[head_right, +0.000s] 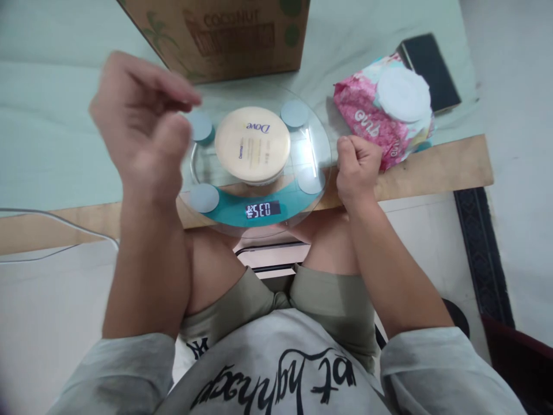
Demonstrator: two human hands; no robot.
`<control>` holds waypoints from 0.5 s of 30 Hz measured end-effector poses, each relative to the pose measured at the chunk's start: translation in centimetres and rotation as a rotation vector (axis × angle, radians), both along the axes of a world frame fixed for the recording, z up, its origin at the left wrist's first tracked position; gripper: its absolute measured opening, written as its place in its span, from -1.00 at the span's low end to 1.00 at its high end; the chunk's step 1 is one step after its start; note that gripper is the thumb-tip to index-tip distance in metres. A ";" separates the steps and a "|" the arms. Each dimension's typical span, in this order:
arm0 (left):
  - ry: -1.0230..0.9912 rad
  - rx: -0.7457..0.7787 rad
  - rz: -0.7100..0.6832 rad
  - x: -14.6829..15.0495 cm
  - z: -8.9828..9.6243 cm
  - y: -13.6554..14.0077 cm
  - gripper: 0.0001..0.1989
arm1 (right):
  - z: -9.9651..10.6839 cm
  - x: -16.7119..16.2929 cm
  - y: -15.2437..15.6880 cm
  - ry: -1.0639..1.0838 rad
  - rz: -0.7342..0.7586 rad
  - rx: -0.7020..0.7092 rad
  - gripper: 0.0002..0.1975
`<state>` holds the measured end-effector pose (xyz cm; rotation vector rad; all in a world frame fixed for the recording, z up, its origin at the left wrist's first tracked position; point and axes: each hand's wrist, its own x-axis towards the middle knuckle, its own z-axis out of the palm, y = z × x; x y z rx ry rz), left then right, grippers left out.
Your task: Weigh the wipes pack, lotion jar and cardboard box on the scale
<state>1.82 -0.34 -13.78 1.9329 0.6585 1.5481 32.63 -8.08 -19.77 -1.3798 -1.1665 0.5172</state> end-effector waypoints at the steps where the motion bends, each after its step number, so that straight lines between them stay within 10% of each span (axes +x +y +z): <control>1: 0.108 0.008 -0.107 0.4 0.3 -0.3 -0.20 | 0.0 0.0 0.0 -0.004 0.001 -0.001 -0.27; 9: 0.453 -0.044 -0.097 1.8 0.2 -2.5 -0.06 | -0.6 0.3 0.3 -0.043 -0.008 -0.041 -0.21; 12: 0.267 0.031 0.051 -1.1 -1.5 -0.1 -0.01 | -0.7 0.3 0.4 -0.046 -0.021 -0.062 -0.19; 15: 0.151 0.037 0.232 -7.1 -3.6 4.1 0.49 | -0.7 0.4 0.4 -0.049 -0.016 -0.074 -0.16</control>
